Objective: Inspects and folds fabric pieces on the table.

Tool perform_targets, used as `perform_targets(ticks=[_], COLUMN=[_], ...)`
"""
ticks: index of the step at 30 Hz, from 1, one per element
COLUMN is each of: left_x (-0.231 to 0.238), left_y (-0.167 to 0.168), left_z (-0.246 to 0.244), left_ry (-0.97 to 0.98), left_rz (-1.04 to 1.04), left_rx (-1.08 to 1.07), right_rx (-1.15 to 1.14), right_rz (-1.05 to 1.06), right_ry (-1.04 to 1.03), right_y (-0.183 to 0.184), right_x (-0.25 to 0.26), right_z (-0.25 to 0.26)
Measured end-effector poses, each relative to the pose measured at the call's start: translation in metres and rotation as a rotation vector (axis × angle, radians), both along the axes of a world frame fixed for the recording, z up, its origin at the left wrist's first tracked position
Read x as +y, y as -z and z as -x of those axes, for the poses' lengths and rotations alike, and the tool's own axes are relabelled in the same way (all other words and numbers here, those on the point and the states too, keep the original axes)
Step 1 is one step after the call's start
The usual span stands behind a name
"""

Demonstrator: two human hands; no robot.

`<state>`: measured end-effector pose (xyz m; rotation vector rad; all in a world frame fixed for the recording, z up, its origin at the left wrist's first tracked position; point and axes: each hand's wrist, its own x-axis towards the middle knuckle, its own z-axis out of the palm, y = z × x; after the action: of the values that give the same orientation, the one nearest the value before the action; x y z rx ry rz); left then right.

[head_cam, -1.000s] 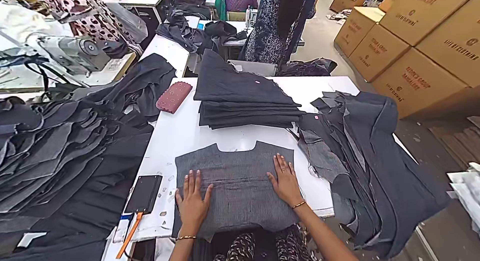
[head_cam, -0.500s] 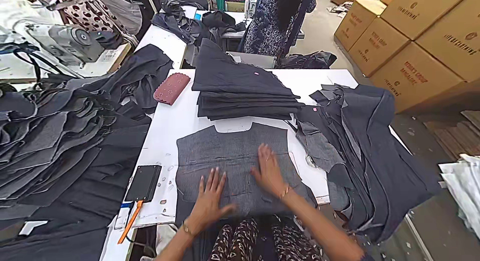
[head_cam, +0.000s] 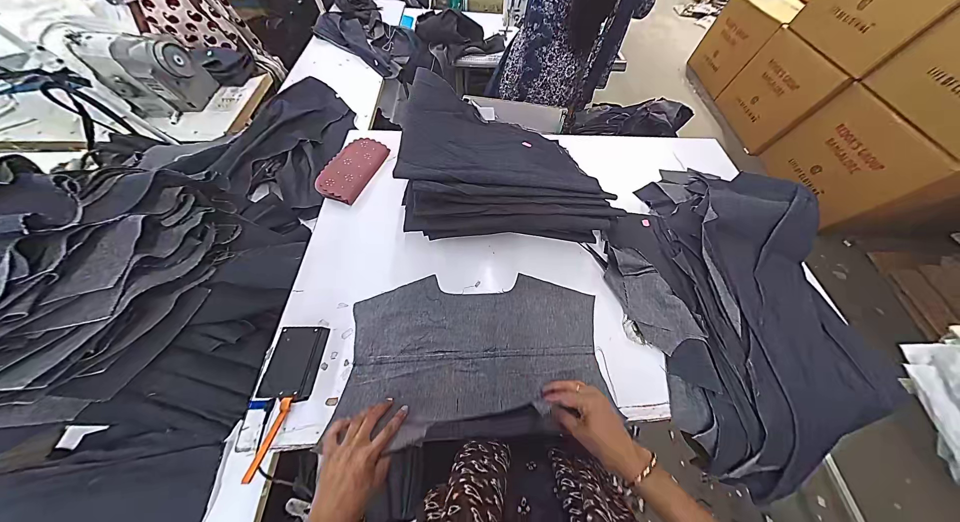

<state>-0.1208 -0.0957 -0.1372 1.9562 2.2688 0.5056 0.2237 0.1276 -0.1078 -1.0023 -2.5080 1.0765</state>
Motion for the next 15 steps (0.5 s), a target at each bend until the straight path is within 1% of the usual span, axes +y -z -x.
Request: perform_targets(ticks=[2,3,5,6,7,8,9,11,12,13,14,15], left_x=[0.039,0.066,0.126,0.153,0.173,0.187,0.195,0.198,0.196,0.192,0.184,0.172], left_y=[-0.017,-0.028,-0.043,-0.044,-0.041,-0.037,-0.034,-0.036,-0.038,-0.036,-0.028,-0.02], left_z=[0.013,0.02,0.044,0.058,0.071,0.082,0.091,0.091,0.081,0.066,0.047,0.026], left_ry=[-0.047,-0.113,-0.248,-0.289,-0.306,-0.31,-0.315,-0.369,-0.411,-0.429,-0.387,-0.304], left_rz=[-0.006,0.062,0.331,0.47,0.565,0.607,0.613,0.547,0.46,0.322,0.147,0.027], left_rx=[-0.102,-0.178,-0.31,-0.366,-0.43,-0.49,-0.517,-0.458,-0.376,-0.29,-0.208,-0.148], right_rx=[-0.033,-0.094,-0.294,-0.385,-0.432,-0.424,-0.367,-0.194,-0.134,-0.119,-0.127,-0.137], right_rz=[-0.024,-0.053,-0.045,-0.008,0.02,0.017,-0.027,-0.222,-0.329,-0.382,-0.403,-0.403], right_ry=[0.019,0.032,0.026,0.003,-0.014,-0.016,0.01,0.08,0.11,0.135,0.149,0.159], right_y=[-0.021,-0.029,-0.036,-0.032,-0.023,-0.01,0.004,0.031,0.04,0.043,0.042,0.041], right_x=[0.039,0.062,0.104,0.12,0.131,0.137,0.138,0.135,0.137,0.142,0.146,0.149], right_z=[0.021,0.035,0.065,0.076,0.083,0.087,0.088,0.086,0.088,0.09,0.093,0.096])
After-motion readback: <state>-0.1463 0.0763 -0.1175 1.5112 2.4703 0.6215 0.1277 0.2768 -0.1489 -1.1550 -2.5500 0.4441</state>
